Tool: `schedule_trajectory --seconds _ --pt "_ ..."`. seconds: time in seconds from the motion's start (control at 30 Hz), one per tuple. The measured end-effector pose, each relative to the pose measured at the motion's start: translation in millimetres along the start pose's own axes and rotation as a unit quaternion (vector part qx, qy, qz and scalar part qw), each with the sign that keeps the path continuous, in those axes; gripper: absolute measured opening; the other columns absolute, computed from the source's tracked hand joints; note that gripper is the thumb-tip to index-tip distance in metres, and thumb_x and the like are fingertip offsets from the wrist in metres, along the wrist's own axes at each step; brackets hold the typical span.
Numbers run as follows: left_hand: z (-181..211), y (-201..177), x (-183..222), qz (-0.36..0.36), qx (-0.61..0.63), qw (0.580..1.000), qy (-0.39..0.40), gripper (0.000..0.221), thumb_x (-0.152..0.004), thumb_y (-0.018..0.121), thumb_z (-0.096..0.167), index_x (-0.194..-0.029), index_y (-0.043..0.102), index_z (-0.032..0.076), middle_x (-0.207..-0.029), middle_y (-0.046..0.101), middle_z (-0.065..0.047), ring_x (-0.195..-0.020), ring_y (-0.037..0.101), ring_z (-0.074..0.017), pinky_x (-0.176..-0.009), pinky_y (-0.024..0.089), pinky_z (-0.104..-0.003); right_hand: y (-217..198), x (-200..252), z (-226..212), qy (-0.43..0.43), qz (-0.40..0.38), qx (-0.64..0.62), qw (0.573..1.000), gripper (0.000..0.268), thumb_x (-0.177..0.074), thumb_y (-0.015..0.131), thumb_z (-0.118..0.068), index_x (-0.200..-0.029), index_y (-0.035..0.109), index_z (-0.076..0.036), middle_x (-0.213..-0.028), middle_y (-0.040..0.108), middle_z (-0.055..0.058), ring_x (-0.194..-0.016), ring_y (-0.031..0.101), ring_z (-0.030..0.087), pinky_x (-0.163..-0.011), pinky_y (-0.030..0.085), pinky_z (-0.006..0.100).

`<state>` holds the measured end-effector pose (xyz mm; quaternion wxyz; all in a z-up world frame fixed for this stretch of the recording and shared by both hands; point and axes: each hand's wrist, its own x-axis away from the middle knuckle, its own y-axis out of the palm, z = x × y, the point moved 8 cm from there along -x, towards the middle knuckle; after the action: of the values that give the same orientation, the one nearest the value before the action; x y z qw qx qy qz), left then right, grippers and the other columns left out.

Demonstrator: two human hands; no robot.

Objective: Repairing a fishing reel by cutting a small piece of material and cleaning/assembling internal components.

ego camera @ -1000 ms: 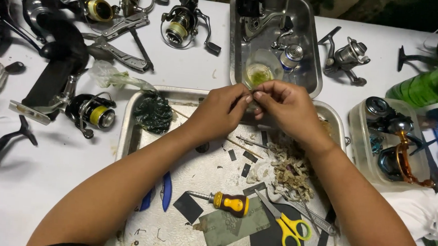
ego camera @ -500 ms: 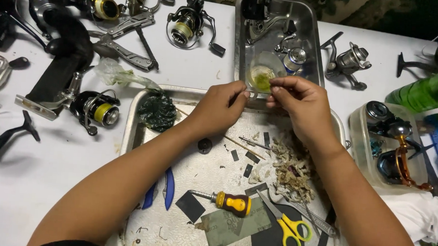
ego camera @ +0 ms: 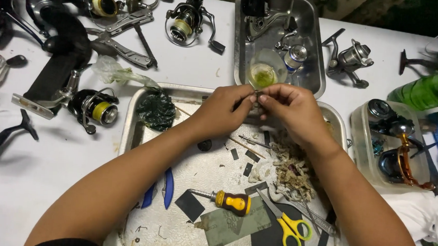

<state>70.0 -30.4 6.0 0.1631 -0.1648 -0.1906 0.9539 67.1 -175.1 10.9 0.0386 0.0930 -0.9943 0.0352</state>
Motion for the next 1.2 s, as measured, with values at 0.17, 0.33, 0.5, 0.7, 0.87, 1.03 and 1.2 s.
schedule_trajectory --seconds 0.17,0.33,0.5,0.7,0.87,1.03,1.2 --pt "-0.6 1.7 -2.4 -0.002 0.013 1.000 0.005 0.020 -0.100 0.051 0.022 -0.089 0.065 0.012 -0.067 0.064 -0.014 -0.071 0.067 -0.0342 -0.071 0.053 -0.043 -1.4 -5.2 0.8 -0.024 0.005 -0.002 1.000 0.012 -0.094 0.071 -0.002 -0.103 0.072 0.005 -0.076 0.068 0.012 -0.067 0.070 0.016 -0.063 0.066 0.030" --pt "2.0 0.0 -1.6 0.004 0.001 1.000 0.014 0.021 -0.100 0.052 0.022 -0.086 0.064 0.011 -0.065 0.062 -0.015 -0.069 0.066 -0.0337 -0.067 0.052 -0.042 -1.0 -5.2 4.3 -0.023 0.006 -0.015 1.000 0.009 -0.093 0.071 0.000 -0.100 0.070 0.007 -0.074 0.067 0.012 -0.066 0.070 0.016 -0.063 0.066 0.030" --pt "2.3 -7.7 -2.6 0.026 0.020 0.999 0.021 0.019 -0.099 0.053 0.019 -0.088 0.066 0.010 -0.065 0.065 -0.013 -0.065 0.065 -0.0284 -0.066 0.052 -0.039 -1.0 -8.2 3.8 -0.048 0.003 -0.009 0.999 0.015 -0.091 0.073 -0.001 -0.105 0.069 0.004 -0.075 0.066 0.011 -0.066 0.070 0.015 -0.065 0.064 0.029" --pt "9.2 -2.0 -1.0 0.013 -0.015 0.999 0.046 0.020 -0.099 0.053 0.019 -0.086 0.063 0.008 -0.067 0.063 -0.019 -0.069 0.066 -0.0408 -0.065 0.052 -0.045 -3.3 -8.3 8.5 -0.050 0.013 0.011 0.999 0.010 -0.098 0.069 -0.006 -0.100 0.071 0.003 -0.072 0.069 0.012 -0.064 0.070 0.016 -0.063 0.063 0.029" --pt "13.6 -7.3 -2.3 0.004 -0.023 0.998 0.057 0.018 -0.098 0.053 0.017 -0.086 0.062 0.008 -0.068 0.063 -0.019 -0.071 0.066 -0.0411 -0.066 0.052 -0.046 2.9 -3.3 -1.0 -0.049 0.011 0.019 0.999 0.009 -0.095 0.069 -0.002 -0.103 0.071 0.003 -0.074 0.068 0.010 -0.066 0.070 0.014 -0.065 0.062 0.028" --pt "12.0 -4.3 0.0 -0.004 -0.016 0.998 0.060 0.018 -0.098 0.054 0.015 -0.084 0.063 0.009 -0.066 0.064 -0.015 -0.068 0.066 -0.0370 -0.066 0.053 -0.043 4.3 1.2 -7.7 -0.066 0.018 0.036 0.997 0.009 -0.096 0.073 -0.006 -0.100 0.072 0.002 -0.070 0.068 0.010 -0.063 0.068 0.013 -0.063 0.061 0.027" --pt "8.7 -5.6 -0.5 0.045 -0.029 0.997 0.060 0.016 -0.100 0.055 0.017 -0.088 0.064 0.009 -0.067 0.062 -0.015 -0.070 0.068 -0.0353 -0.064 0.053 -0.041 3.7 0.9 -8.2 -0.064 0.039 0.006 0.997 0.012 -0.099 0.070 -0.010 -0.100 0.071 0.002 -0.068 0.067 0.010 -0.062 0.069 0.014 -0.061 0.063 0.028"
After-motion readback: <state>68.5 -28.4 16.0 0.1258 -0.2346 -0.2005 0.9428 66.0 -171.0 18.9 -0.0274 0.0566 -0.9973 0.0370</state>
